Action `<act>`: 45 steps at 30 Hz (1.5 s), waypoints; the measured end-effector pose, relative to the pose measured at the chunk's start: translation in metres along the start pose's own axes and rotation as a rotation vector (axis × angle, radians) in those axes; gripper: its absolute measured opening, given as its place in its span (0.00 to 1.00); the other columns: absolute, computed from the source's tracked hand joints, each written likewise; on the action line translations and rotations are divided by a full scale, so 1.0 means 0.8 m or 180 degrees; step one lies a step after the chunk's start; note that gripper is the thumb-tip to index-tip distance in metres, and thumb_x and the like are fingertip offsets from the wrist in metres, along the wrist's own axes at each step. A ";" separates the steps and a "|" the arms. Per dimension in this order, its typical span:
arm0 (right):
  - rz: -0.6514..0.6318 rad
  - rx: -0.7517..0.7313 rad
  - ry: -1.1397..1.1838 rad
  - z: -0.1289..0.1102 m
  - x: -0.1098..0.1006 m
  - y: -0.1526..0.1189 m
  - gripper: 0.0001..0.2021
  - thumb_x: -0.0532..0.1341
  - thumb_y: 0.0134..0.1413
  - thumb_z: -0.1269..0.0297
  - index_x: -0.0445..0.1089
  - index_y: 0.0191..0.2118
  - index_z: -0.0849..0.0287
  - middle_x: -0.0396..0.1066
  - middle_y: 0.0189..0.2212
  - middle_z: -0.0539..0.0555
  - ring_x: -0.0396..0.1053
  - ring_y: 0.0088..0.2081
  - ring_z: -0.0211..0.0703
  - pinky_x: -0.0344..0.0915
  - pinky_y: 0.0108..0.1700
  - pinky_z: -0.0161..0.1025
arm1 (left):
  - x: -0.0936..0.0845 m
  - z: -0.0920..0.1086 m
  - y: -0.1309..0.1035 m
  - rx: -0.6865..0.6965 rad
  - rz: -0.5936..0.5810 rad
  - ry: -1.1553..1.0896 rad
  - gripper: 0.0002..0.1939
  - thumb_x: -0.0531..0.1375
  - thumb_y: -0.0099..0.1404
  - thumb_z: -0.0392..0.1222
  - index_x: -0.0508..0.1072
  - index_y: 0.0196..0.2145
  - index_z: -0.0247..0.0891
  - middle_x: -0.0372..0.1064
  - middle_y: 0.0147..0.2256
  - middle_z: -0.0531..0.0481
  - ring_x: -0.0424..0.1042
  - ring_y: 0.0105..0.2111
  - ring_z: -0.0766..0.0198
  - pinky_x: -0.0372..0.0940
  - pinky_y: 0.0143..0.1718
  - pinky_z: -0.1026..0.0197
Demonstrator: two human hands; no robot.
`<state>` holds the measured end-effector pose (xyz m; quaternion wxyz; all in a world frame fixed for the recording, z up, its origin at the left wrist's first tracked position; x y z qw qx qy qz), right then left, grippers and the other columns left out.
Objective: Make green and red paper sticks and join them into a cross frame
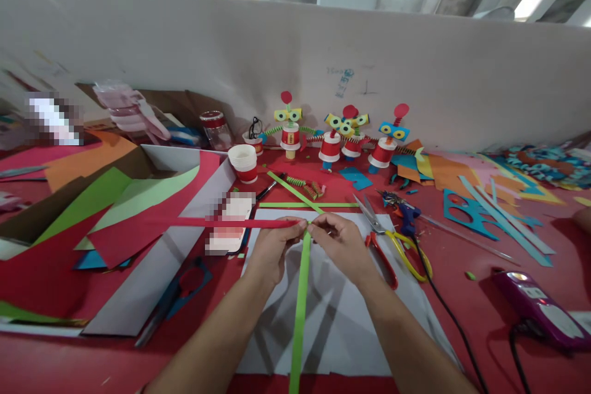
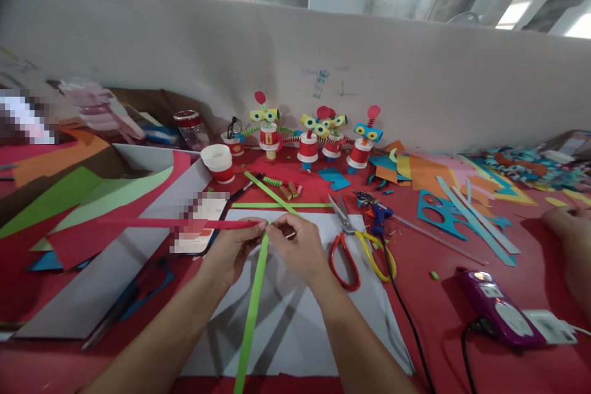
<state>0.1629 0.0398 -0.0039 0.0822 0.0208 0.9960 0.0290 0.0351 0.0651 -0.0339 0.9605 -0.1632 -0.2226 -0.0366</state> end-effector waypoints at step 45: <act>0.0241 0.1321 0.1573 0.031 0.006 0.004 0.11 0.72 0.29 0.63 0.73 0.23 0.59 0.72 0.18 0.49 0.68 0.23 0.35 0.63 0.28 0.34 | -0.004 0.021 0.001 -0.0359 -0.0516 0.0508 0.05 0.68 0.44 0.39 0.76 0.17 0.37 0.73 0.23 0.47 0.72 0.26 0.63 0.69 0.32 0.61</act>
Point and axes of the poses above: each hand's wrist, its own y-axis towards the middle knuckle, its own x-axis out of the palm, z = x × y, the point moved 4 cm from there along y, towards the middle knuckle
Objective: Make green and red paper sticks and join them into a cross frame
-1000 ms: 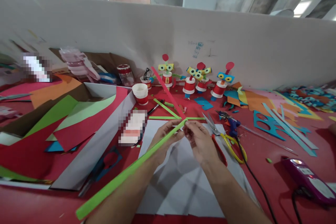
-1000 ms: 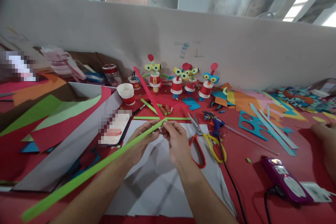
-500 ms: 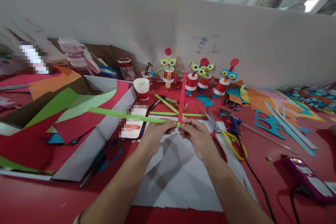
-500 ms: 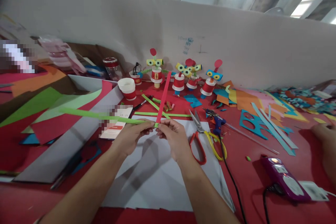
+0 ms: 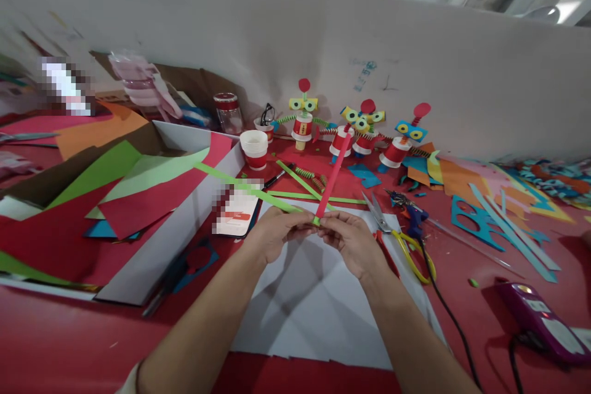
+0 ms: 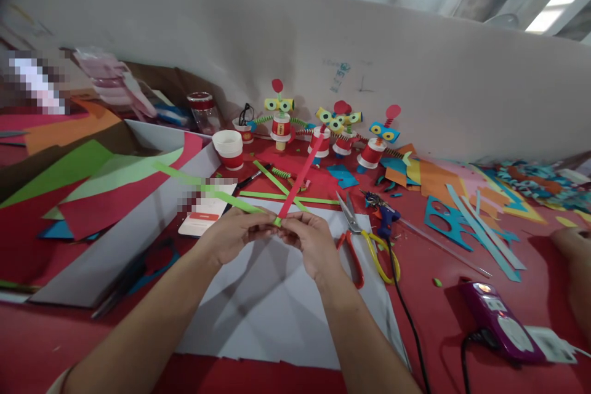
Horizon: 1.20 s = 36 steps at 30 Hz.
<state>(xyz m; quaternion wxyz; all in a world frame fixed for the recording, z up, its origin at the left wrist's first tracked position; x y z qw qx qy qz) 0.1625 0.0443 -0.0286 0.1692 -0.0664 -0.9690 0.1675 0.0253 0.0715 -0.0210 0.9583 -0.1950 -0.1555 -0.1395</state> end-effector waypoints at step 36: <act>-0.0325 -0.0522 -0.0252 -0.002 0.002 0.006 0.09 0.70 0.35 0.61 0.74 0.25 0.59 0.72 0.19 0.48 0.68 0.23 0.35 0.65 0.32 0.35 | 0.000 -0.006 0.004 0.0097 0.0278 -0.0313 0.08 0.69 0.38 0.37 0.74 0.18 0.33 0.70 0.21 0.50 0.70 0.25 0.66 0.68 0.33 0.63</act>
Point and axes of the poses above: each hand's wrist, its own y-axis towards the middle knuckle, its own x-axis out of the palm, z = x × y, the point moved 4 cm from there along y, towards the middle knuckle
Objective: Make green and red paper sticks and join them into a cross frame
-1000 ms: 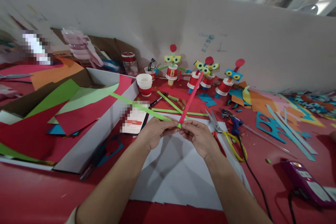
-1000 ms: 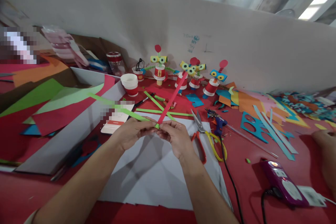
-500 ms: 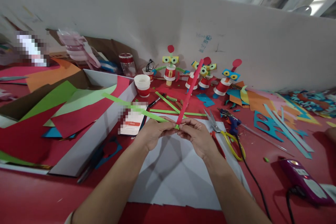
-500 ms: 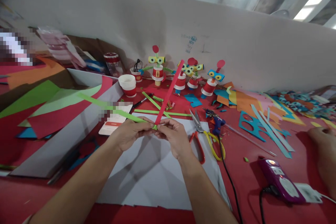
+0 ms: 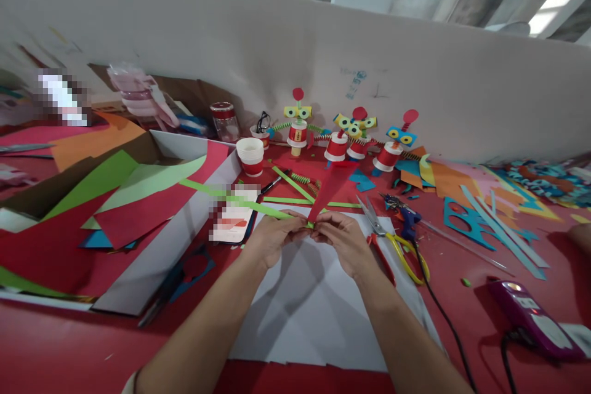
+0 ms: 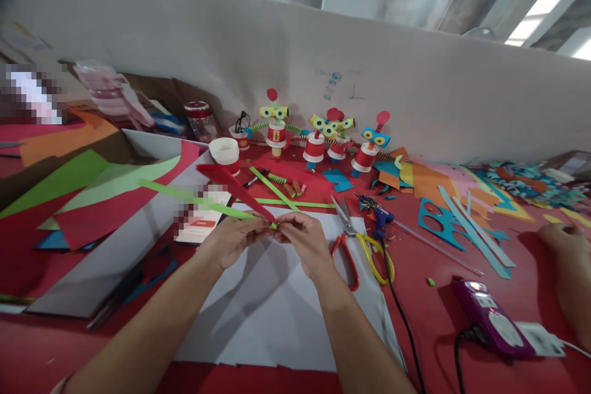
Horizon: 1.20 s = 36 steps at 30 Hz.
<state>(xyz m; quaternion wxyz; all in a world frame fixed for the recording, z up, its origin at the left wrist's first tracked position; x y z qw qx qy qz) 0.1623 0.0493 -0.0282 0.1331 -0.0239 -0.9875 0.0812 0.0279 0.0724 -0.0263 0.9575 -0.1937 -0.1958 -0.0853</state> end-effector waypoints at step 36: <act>-0.0059 -0.0551 -0.0974 -0.017 0.009 -0.013 0.10 0.61 0.49 0.58 0.67 0.23 0.56 0.59 0.19 0.44 0.56 0.23 0.35 0.53 0.27 0.35 | 0.005 -0.004 -0.005 0.0937 0.0189 -0.0019 0.07 0.69 0.48 0.39 0.77 0.26 0.36 0.71 0.25 0.53 0.68 0.30 0.67 0.62 0.35 0.64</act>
Point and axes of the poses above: each hand's wrist, its own y-axis towards the middle knuckle, its own x-axis out of the palm, z = x × y, the point moved 4 cm from there along y, towards the middle knuckle
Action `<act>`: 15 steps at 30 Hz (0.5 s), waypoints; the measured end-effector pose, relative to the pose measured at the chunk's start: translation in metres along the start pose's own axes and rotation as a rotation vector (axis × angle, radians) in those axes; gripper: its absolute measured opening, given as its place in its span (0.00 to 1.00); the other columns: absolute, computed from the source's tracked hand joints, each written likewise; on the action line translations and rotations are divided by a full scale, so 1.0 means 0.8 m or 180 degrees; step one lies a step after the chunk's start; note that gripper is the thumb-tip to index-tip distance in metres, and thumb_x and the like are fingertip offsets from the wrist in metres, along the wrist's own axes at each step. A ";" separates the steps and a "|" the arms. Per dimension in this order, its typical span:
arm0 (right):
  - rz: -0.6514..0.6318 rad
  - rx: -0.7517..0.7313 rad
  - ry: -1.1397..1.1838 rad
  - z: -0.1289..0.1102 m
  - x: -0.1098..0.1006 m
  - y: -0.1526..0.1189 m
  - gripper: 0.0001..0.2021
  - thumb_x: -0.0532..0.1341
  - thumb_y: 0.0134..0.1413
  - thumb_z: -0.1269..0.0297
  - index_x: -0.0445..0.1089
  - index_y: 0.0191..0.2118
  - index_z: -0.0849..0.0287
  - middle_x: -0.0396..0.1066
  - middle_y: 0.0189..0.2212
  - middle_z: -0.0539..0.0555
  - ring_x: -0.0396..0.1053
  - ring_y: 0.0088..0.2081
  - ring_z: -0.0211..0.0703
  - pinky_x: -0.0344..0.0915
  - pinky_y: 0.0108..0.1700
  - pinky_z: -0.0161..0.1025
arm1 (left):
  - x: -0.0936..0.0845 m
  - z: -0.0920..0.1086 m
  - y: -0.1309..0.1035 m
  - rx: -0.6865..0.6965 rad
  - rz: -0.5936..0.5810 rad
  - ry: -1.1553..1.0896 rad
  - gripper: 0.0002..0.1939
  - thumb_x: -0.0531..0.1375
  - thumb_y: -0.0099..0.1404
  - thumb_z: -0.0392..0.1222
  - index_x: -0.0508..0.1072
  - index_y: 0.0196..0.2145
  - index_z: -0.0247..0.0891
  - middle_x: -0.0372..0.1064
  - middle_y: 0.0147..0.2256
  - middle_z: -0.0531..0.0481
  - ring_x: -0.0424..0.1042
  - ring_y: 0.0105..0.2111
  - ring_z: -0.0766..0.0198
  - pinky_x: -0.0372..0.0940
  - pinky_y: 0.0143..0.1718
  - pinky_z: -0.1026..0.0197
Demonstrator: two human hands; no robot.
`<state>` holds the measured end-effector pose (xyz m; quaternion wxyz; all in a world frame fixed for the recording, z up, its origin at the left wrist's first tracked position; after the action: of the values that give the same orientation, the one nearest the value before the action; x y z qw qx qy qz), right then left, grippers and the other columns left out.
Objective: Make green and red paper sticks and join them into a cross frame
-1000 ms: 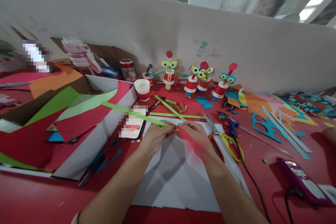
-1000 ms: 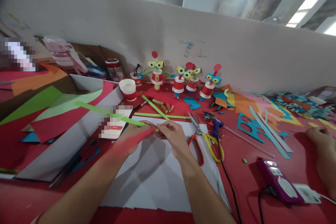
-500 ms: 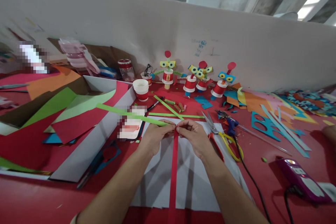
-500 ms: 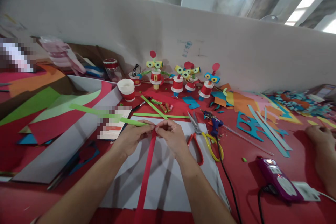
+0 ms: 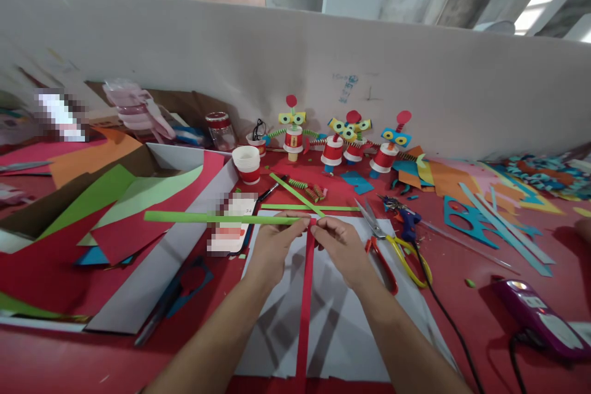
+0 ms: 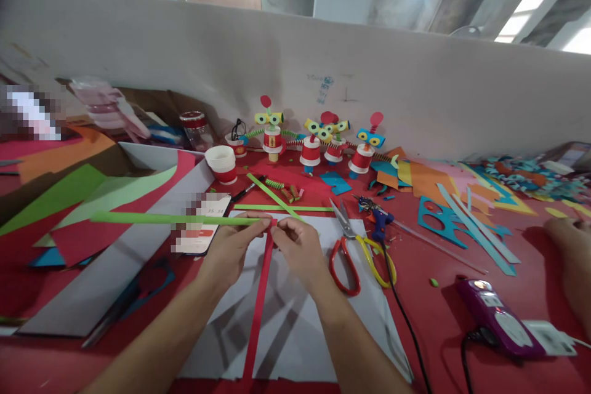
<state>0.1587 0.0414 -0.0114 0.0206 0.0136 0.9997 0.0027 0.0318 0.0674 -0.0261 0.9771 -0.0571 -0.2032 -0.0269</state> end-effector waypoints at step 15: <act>0.0335 -0.0626 -0.0422 -0.015 0.002 -0.009 0.07 0.60 0.51 0.62 0.68 0.25 0.56 0.65 0.21 0.46 0.60 0.24 0.36 0.58 0.28 0.34 | 0.008 -0.003 -0.005 -0.0539 0.0011 -0.0712 0.10 0.73 0.41 0.38 0.75 0.19 0.36 0.69 0.21 0.55 0.66 0.26 0.70 0.62 0.32 0.65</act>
<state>0.1561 0.0339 0.0006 0.0877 0.0641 0.9889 0.1009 0.0382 0.0632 -0.0258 0.9401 -0.1424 -0.3077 -0.0356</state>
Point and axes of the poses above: each hand's wrist, its own y-axis towards the middle knuckle, its own x-axis out of the palm, z = x × y, the point moved 4 cm from there along y, towards the middle knuckle
